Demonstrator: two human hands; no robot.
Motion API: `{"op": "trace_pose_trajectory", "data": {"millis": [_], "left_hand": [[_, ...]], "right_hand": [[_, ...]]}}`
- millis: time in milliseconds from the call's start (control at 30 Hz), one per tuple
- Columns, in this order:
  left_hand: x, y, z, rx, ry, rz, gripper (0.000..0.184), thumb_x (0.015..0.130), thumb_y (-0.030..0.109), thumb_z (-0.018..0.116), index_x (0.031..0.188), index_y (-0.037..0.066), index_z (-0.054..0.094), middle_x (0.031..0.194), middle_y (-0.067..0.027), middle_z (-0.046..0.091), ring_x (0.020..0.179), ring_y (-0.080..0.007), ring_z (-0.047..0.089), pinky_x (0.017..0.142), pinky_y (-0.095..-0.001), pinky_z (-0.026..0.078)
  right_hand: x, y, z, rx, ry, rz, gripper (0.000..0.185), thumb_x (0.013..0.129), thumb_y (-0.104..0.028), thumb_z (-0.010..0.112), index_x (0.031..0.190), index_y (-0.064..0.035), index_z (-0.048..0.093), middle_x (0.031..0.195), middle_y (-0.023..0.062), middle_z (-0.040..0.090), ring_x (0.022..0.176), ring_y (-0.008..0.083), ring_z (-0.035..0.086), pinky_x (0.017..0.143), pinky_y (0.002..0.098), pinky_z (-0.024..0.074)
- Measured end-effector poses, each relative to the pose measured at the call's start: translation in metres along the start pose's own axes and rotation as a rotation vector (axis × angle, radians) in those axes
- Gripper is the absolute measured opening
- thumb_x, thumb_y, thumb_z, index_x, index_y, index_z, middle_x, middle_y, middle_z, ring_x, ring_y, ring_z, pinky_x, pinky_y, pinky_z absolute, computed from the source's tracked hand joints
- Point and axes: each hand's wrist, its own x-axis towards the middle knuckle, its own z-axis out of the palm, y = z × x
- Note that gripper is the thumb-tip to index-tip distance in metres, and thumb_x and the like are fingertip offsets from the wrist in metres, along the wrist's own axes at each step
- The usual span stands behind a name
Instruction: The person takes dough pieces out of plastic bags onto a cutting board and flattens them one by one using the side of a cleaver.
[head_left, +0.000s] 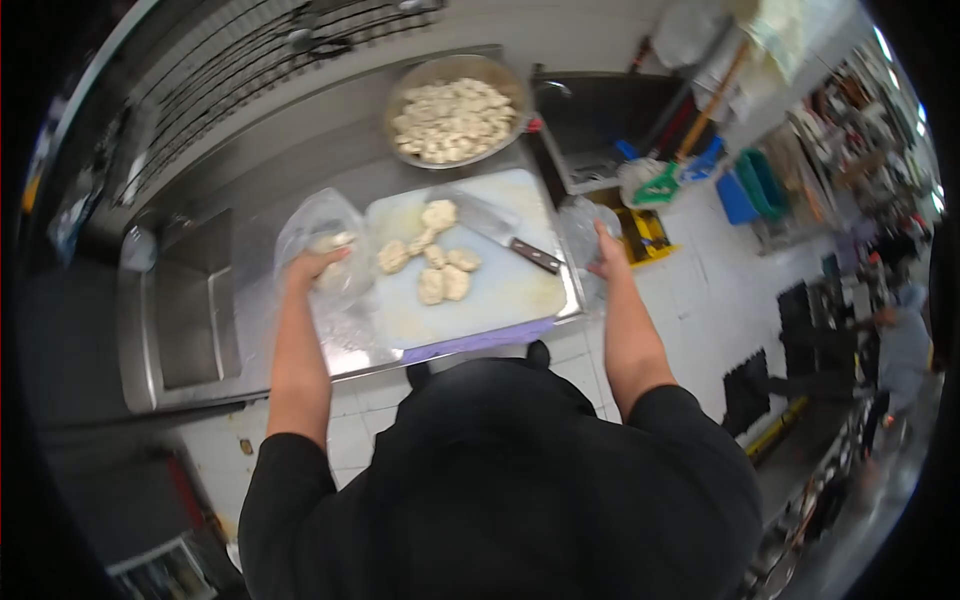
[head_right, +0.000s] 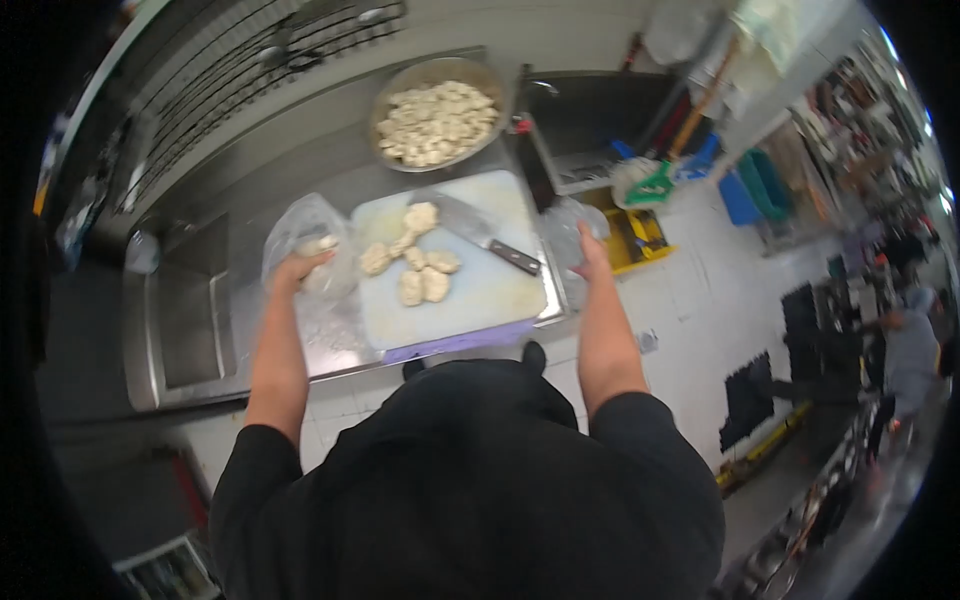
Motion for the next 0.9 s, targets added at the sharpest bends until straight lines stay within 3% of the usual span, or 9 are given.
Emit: {"op": "trace_pose_trajectory", "data": {"millis": [100, 167, 233, 367, 467, 533, 733, 800, 900], "left_hand": [[-0.018, 0.017, -0.012, -0.006, -0.009, 0.048, 0.085, 0.065, 0.052, 0.098, 0.126, -0.001, 0.073, 0.123, -0.0134, 0.075, 0.106, -0.0236, 0.073, 0.09, -0.0404, 0.058], [-0.035, 0.027, -0.022, 0.14, 0.041, 0.044, 0.08, 0.073, 0.049, 0.095, 0.132, 0.001, 0.07, 0.131, -0.0132, 0.074, 0.113, -0.0255, 0.073, 0.094, -0.0416, 0.057], [-0.013, 0.004, -0.013, 0.512, 0.68, 0.454, 0.065, 0.079, 0.048, 0.086, 0.121, -0.001, 0.074, 0.123, -0.0185, 0.075, 0.111, -0.0324, 0.072, 0.096, -0.0427, 0.057], [0.03, -0.016, -0.048, 0.766, 0.525, 0.516, 0.045, 0.09, 0.037, 0.075, 0.118, 0.002, 0.075, 0.128, -0.0186, 0.073, 0.118, -0.0364, 0.069, 0.1, -0.045, 0.055], [-0.013, 0.017, -0.06, 0.403, 0.635, 0.281, 0.033, 0.092, 0.026, 0.071, 0.108, -0.002, 0.075, 0.12, -0.0192, 0.074, 0.106, -0.0324, 0.073, 0.089, -0.0437, 0.058], [-0.04, 0.041, -0.073, -0.136, 0.37, 0.016, 0.024, 0.095, 0.016, 0.07, 0.106, -0.005, 0.072, 0.105, -0.0147, 0.074, 0.086, -0.0233, 0.073, 0.07, -0.0366, 0.058], [-0.093, 0.065, -0.115, -1.258, 0.133, 0.301, 0.004, 0.1, 0.0, 0.065, 0.1, 0.0, 0.069, 0.08, -0.0007, 0.061, 0.06, -0.0075, 0.052, 0.051, -0.0226, 0.041], [-0.132, 0.083, -0.133, -1.318, 0.201, 0.207, 0.004, 0.101, 0.001, 0.064, 0.099, 0.001, 0.068, 0.078, 0.001, 0.058, 0.06, -0.0072, 0.048, 0.052, -0.0233, 0.039], [-0.152, 0.07, -0.134, -0.769, 0.097, 0.291, 0.006, 0.104, 0.009, 0.065, 0.103, 0.004, 0.068, 0.082, 0.0048, 0.057, 0.067, -0.0059, 0.046, 0.059, -0.0241, 0.041]], "right_hand": [[0.009, 0.017, 0.02, -0.455, 0.357, -0.613, 0.045, 0.091, -0.026, 0.079, 0.122, 0.0033, 0.066, 0.112, 0.0206, 0.074, 0.102, 0.0324, 0.072, 0.094, 0.0415, 0.0543], [-0.062, -0.002, 0.038, -0.5, 0.103, -0.878, 0.041, 0.092, -0.025, 0.078, 0.119, 0.0034, 0.066, 0.11, 0.0224, 0.073, 0.102, 0.0358, 0.07, 0.092, 0.0444, 0.0537], [-0.119, -0.008, 0.058, -0.704, -0.075, -1.378, 0.032, 0.092, -0.02, 0.075, 0.115, 0.001, 0.067, 0.103, 0.0217, 0.07, 0.101, 0.0395, 0.066, 0.092, 0.0474, 0.0511], [-0.17, 0.016, 0.105, -0.93, -0.437, -1.437, 0.045, 0.091, -0.028, 0.076, 0.127, -0.0036, 0.065, 0.128, 0.0187, 0.062, 0.121, 0.0388, 0.056, 0.1, 0.0556, 0.0444], [-0.224, 0.04, 0.138, -1.157, -0.545, -1.567, 0.061, 0.095, -0.043, 0.069, 0.15, -0.0203, 0.055, 0.151, 0.0186, 0.05, 0.142, 0.0427, 0.042, 0.108, 0.068, 0.0353], [-0.251, 0.055, 0.169, -1.214, -0.586, -1.609, 0.064, 0.096, -0.047, 0.066, 0.155, -0.0262, 0.052, 0.157, 0.0181, 0.046, 0.147, 0.0444, 0.037, 0.111, 0.0716, 0.032], [-0.233, 0.078, 0.244, -1.507, -0.718, -1.812, 0.058, 0.102, -0.048, 0.055, 0.157, -0.0284, 0.049, 0.168, 0.014, 0.038, 0.155, 0.0474, 0.028, 0.119, 0.0738, 0.0205], [-0.225, 0.077, 0.24, -1.639, -0.615, -1.879, 0.053, 0.104, -0.046, 0.051, 0.153, -0.0271, 0.052, 0.163, 0.0151, 0.044, 0.152, 0.046, 0.032, 0.119, 0.0732, 0.0201], [-0.219, 0.06, 0.226, -1.664, -0.599, -1.759, 0.053, 0.105, -0.046, 0.05, 0.151, -0.02, 0.054, 0.156, 0.0162, 0.05, 0.148, 0.0436, 0.039, 0.118, 0.0723, 0.022]]}}
